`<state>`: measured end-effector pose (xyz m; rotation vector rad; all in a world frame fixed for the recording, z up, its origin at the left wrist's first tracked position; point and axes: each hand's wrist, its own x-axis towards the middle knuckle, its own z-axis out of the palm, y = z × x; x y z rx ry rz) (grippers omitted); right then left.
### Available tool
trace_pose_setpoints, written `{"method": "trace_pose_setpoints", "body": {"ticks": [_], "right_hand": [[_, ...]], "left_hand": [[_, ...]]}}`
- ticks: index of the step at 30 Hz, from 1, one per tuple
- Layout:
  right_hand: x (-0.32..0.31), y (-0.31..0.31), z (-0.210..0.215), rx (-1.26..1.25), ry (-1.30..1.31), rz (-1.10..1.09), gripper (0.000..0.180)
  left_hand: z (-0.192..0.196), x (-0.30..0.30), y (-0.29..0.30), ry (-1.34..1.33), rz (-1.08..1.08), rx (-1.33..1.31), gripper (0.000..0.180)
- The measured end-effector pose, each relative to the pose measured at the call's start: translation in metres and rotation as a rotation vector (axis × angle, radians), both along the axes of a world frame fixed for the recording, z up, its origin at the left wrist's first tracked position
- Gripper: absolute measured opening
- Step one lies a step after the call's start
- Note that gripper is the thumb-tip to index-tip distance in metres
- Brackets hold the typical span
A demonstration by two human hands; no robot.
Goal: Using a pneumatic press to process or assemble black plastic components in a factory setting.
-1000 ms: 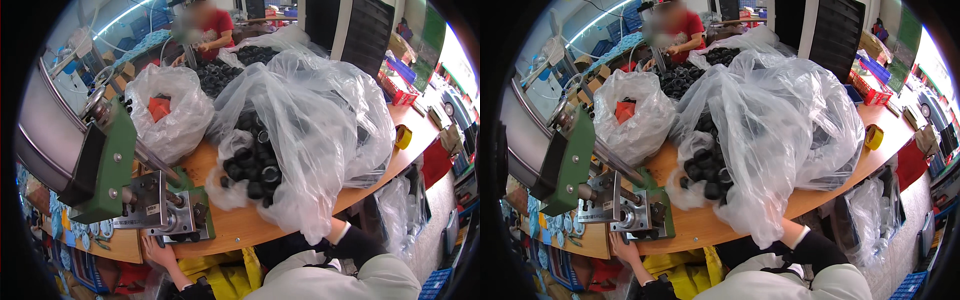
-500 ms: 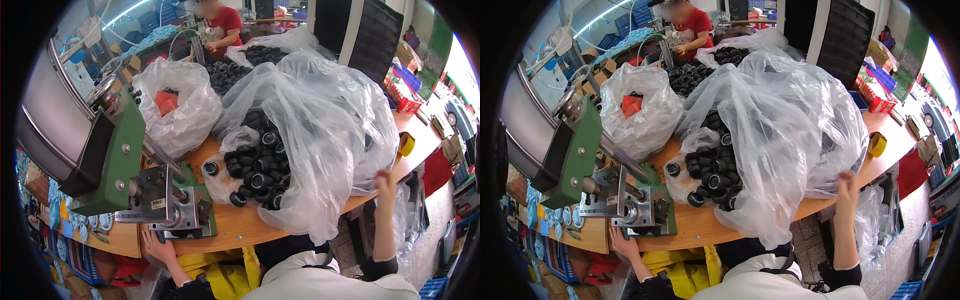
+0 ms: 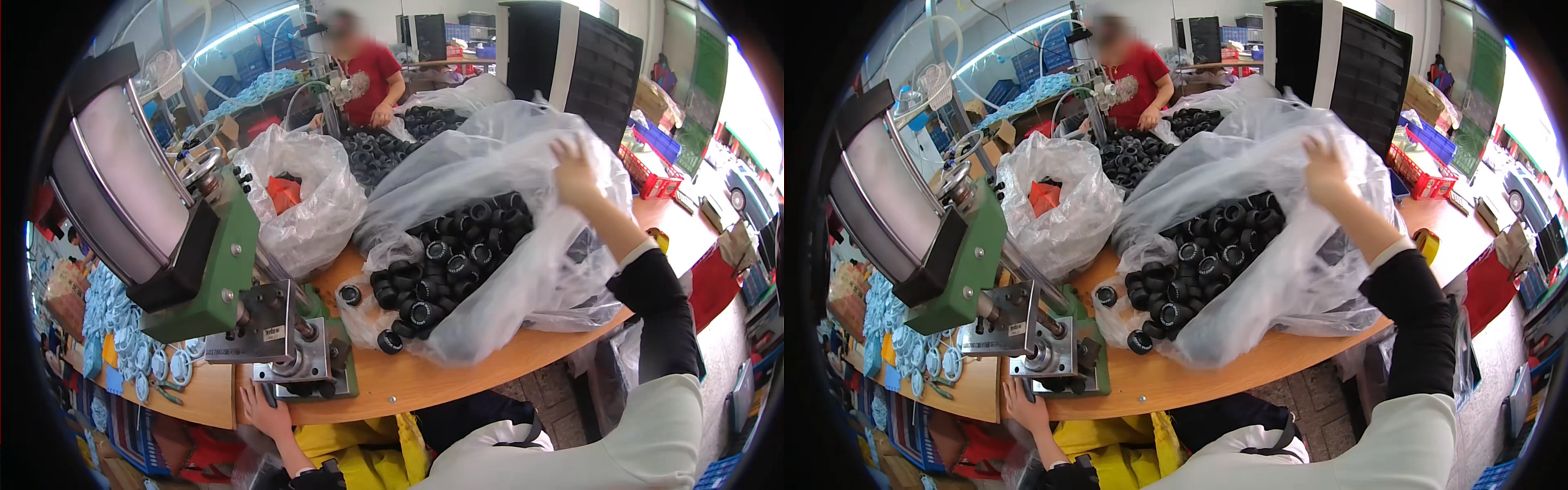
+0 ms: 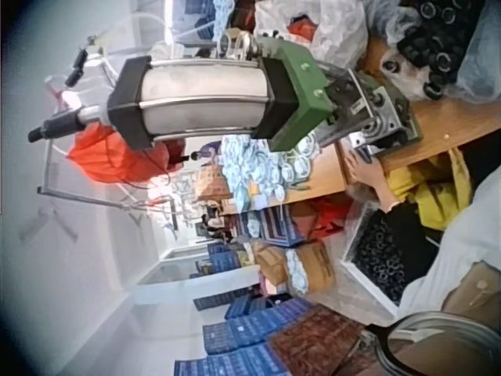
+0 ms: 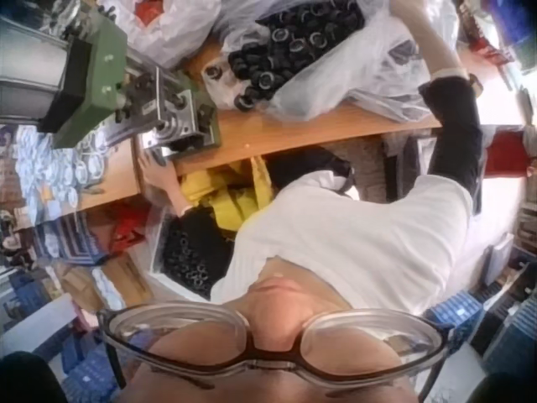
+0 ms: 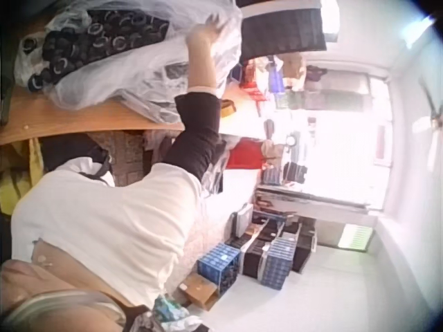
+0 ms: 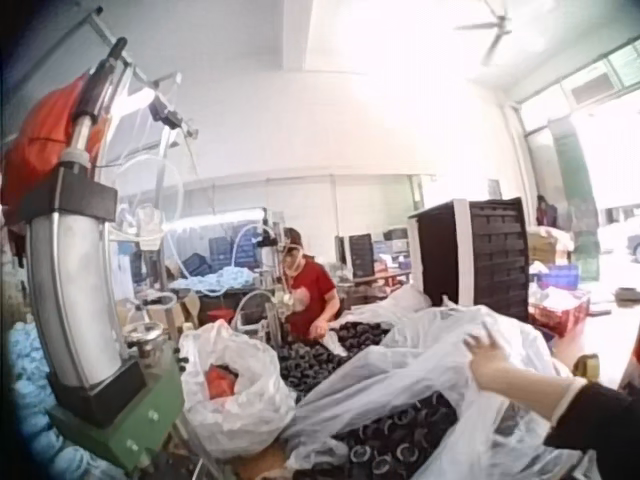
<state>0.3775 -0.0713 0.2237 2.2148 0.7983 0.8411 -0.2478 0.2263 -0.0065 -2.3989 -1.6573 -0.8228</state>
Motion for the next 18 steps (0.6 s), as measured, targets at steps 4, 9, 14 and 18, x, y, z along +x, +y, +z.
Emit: {"method": "trace_pose_setpoints", "body": {"ticks": [4, 9, 14, 18], "right_hand": [[0.030, -0.051, 0.020, -0.140, 0.266, 0.025, 0.030], [-0.050, 0.027, 0.000, 0.095, 0.404, 0.154, 0.025], [-0.091, 0.118, -0.021, 0.156, 0.297, 0.706, 0.050], [-0.058, 0.193, -0.067, 0.144, 0.040, 0.775, 0.076]], "left_hand": [[-0.003, 0.010, 0.005, -0.032, -0.019, 0.002, 0.052], [0.003, 0.000, 0.006, -0.008, 0.021, 0.017, 0.048], [0.008, 0.006, 0.005, 0.013, 0.009, 0.001, 0.050], [0.006, 0.011, 0.003, -0.001, 0.003, -0.015, 0.054]]}}
